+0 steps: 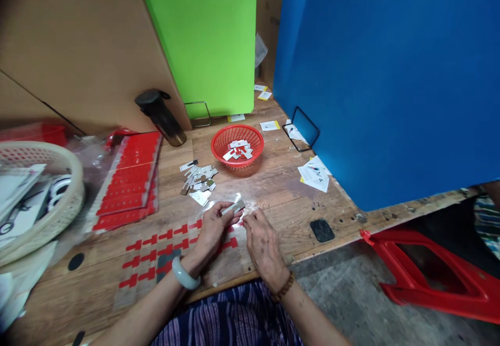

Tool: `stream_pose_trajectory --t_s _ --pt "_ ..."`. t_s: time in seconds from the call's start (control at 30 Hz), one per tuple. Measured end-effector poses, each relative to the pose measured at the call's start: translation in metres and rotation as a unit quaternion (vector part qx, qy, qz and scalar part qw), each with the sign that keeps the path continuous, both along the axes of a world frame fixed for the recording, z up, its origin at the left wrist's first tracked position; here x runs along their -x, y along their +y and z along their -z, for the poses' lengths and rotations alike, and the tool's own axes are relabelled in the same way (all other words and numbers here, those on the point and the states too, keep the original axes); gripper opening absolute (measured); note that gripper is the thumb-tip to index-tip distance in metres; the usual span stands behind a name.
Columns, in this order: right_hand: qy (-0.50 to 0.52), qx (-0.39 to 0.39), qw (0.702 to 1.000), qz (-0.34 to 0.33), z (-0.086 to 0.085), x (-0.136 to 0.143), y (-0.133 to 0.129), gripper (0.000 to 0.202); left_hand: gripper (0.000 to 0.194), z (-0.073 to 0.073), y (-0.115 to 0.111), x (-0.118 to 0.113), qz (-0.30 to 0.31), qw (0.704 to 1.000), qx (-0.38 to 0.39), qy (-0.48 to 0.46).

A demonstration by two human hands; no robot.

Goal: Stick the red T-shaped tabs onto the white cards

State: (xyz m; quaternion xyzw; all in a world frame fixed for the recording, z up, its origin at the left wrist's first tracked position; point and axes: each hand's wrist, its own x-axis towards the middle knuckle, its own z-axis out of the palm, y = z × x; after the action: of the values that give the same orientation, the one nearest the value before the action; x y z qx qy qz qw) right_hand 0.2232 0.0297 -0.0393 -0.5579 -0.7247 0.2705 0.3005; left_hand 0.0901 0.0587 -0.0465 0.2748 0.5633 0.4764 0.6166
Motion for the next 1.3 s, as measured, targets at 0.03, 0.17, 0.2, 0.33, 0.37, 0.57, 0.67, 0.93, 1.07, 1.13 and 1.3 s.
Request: stream_pose_trajectory --t_s 0.03,0.17,0.2,0.33,0.37,0.57,0.67,0.93,1.07,1.13,1.3 --pt "0.001 0.001 1.000 0.005 0.000 0.001 0.000 0.022 0.022 -0.001 0.000 0.000 -0.001 1.000 -0.002 0.001" --pt "0.008 0.004 1.000 0.018 -0.003 0.003 0.002 0.018 0.019 -0.004 -0.001 -0.002 -0.007 1.000 -0.010 0.001" --pt "0.010 0.005 1.000 0.016 -0.004 0.003 0.001 0.018 0.018 -0.005 -0.001 -0.002 -0.011 1.000 -0.012 0.001" --pt "0.021 0.010 1.000 -0.006 -0.002 0.001 -0.006 0.018 0.018 -0.006 -0.001 -0.005 -0.021 1.000 -0.009 -0.006" --pt "0.024 0.013 1.000 -0.008 -0.002 0.001 -0.009 0.018 0.019 -0.006 -0.001 -0.005 -0.022 1.000 -0.006 -0.010" --pt "0.059 0.040 0.997 -0.024 -0.017 -0.002 -0.025 0.018 0.020 -0.003 0.001 -0.001 -0.023 0.998 0.032 -0.048" --pt "0.108 0.045 0.993 -0.002 -0.025 -0.006 -0.023 0.011 0.019 -0.007 0.003 0.006 0.000 0.995 0.065 -0.077" --pt "0.195 0.118 0.969 0.097 -0.033 -0.006 -0.007 0.009 0.033 -0.041 -0.019 0.034 0.095 0.978 0.120 -0.144" --pt "0.197 0.128 0.971 0.045 -0.035 0.002 -0.004 0.006 0.033 -0.050 -0.033 0.042 0.104 0.974 0.136 -0.146" --pt "0.200 0.127 0.971 0.020 -0.034 0.007 -0.005 0.006 0.033 -0.051 -0.036 0.044 0.106 0.975 0.138 -0.141" --pt "0.196 0.127 0.972 -0.012 -0.034 0.013 -0.006 0.008 0.034 -0.053 -0.039 0.044 0.119 0.975 0.135 -0.131"
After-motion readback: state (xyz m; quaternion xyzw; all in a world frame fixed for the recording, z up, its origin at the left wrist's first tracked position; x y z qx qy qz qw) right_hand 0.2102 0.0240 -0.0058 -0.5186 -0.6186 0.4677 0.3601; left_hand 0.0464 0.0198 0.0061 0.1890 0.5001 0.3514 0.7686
